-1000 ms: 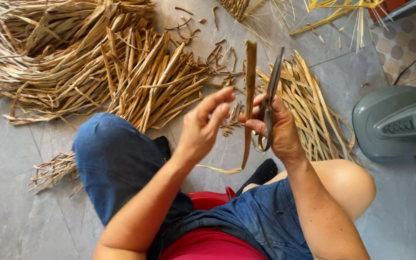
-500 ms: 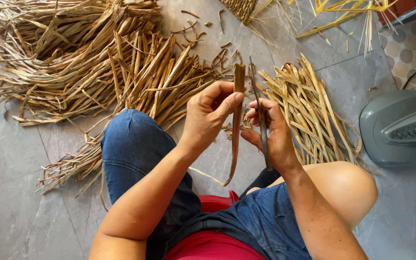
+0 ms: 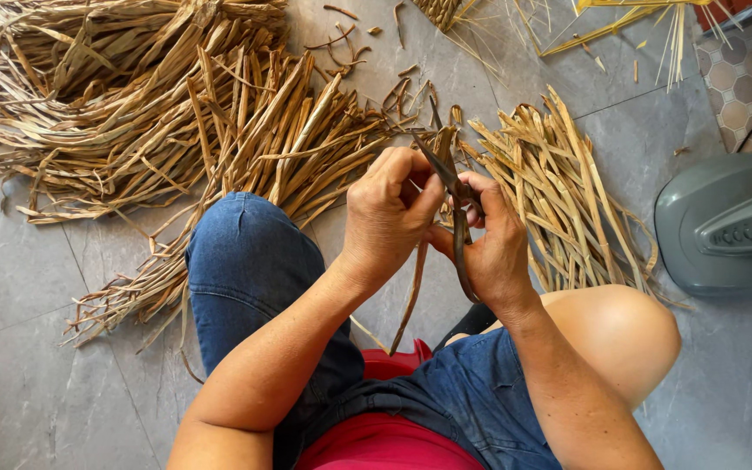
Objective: The person sits on a low stool on the floor and trims dried palm/wicker weaving strips with scissors, cutting off dark edge portions and placing the trimmed light-colored strips into a pile beside them while discarding scraps.
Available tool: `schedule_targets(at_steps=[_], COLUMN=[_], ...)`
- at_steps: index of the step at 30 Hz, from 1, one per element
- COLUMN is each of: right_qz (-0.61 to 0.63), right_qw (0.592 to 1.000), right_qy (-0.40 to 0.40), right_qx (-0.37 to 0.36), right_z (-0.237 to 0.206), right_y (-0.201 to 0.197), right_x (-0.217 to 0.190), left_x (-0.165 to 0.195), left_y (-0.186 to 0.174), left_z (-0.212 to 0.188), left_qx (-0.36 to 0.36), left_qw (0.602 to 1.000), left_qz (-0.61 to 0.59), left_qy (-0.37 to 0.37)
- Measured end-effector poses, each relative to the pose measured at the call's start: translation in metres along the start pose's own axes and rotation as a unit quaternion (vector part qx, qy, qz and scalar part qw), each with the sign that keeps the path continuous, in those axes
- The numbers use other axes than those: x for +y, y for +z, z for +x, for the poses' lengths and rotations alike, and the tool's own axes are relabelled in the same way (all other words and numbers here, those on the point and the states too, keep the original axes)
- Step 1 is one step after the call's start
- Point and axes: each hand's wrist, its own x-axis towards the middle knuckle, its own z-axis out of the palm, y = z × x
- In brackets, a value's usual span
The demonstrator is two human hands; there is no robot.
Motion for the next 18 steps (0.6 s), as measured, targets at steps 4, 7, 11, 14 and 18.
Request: schedule_targets(at_steps=[4,7,11,14,18], right_qz=[0.006,0.002,-0.007,-0.001,0.036], right_qw=[1.000,0.999,1.000,0.999,0.998], right_qy=[-0.010,-0.034,-0.023,0.048,0.056], right_qx=[0.004,0.006,0.020,0.020,0.013], right_z=[-0.0005,-0.0015,-0.0034,-0.0056,-0.0076], right_y=[-0.0017,-0.0040,-0.0029,-0.0021,-0.0012], right_x=[-0.0033,-0.0046,-0.0039,-0.0020,0.0014], left_x=[-0.0012,-0.0011,-0.0003,0.0011,0.0011], left_y=[0.0024,0.0034,0.0017,0.0010,0.0001], left_z=[0.0010,0.0005,-0.0002,0.0000,0.0021], left_qx=[0.001,-0.003,-0.013,-0.018,-0.041], left_qw=[1.000,1.000,1.000,1.000,0.996], left_qz=[0.000,-0.014,-0.023,-0.012,-0.041], left_qy=[0.002,-0.009,-0.014,-0.017,-0.064])
